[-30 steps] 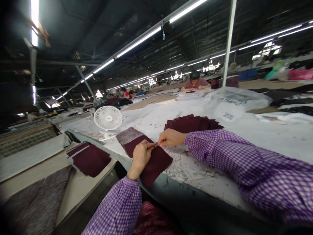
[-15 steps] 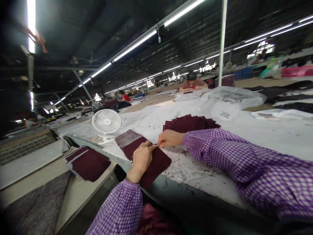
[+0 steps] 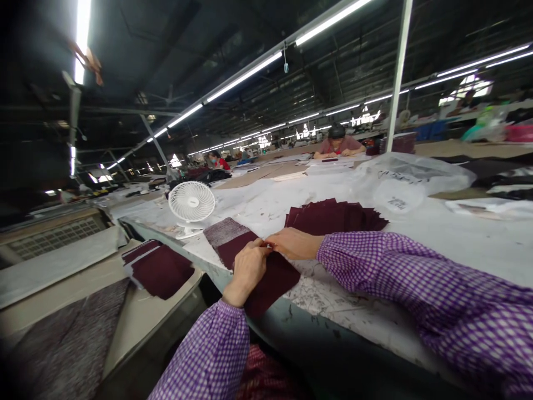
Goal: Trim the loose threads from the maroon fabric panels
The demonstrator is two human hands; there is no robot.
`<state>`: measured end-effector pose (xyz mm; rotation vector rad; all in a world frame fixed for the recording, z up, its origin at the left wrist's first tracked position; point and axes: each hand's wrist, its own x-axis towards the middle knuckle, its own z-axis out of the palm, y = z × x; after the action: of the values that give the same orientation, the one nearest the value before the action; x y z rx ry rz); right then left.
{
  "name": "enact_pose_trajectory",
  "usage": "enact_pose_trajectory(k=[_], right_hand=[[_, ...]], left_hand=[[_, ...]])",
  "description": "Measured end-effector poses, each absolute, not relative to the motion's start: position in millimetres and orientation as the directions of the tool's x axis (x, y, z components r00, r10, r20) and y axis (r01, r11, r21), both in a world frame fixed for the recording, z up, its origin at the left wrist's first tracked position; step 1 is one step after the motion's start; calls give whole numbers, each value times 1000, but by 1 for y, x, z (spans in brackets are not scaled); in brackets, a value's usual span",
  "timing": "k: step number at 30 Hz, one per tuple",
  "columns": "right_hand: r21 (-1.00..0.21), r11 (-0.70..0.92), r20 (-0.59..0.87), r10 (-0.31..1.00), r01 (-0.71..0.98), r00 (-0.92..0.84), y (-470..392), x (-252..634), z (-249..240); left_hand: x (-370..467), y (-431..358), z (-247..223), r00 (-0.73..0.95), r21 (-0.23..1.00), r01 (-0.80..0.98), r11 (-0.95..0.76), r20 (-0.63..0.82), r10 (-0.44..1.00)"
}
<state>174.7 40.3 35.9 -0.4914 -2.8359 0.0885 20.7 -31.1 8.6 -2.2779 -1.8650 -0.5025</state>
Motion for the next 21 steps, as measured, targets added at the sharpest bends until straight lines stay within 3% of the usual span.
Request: enact_pose_trajectory(k=[4, 14, 21], right_hand=[[-93, 955, 233, 294, 280, -927, 44, 178, 31], [-38, 978, 182, 208, 204, -961, 45, 179, 33], [4, 983, 144, 183, 185, -973, 40, 177, 33]], left_hand=[[-1, -36, 12, 159, 223, 944, -244, 341, 926], [-41, -44, -10, 115, 475, 789, -389, 508, 853], [-45, -42, -12, 137, 496, 755, -430, 522, 842]])
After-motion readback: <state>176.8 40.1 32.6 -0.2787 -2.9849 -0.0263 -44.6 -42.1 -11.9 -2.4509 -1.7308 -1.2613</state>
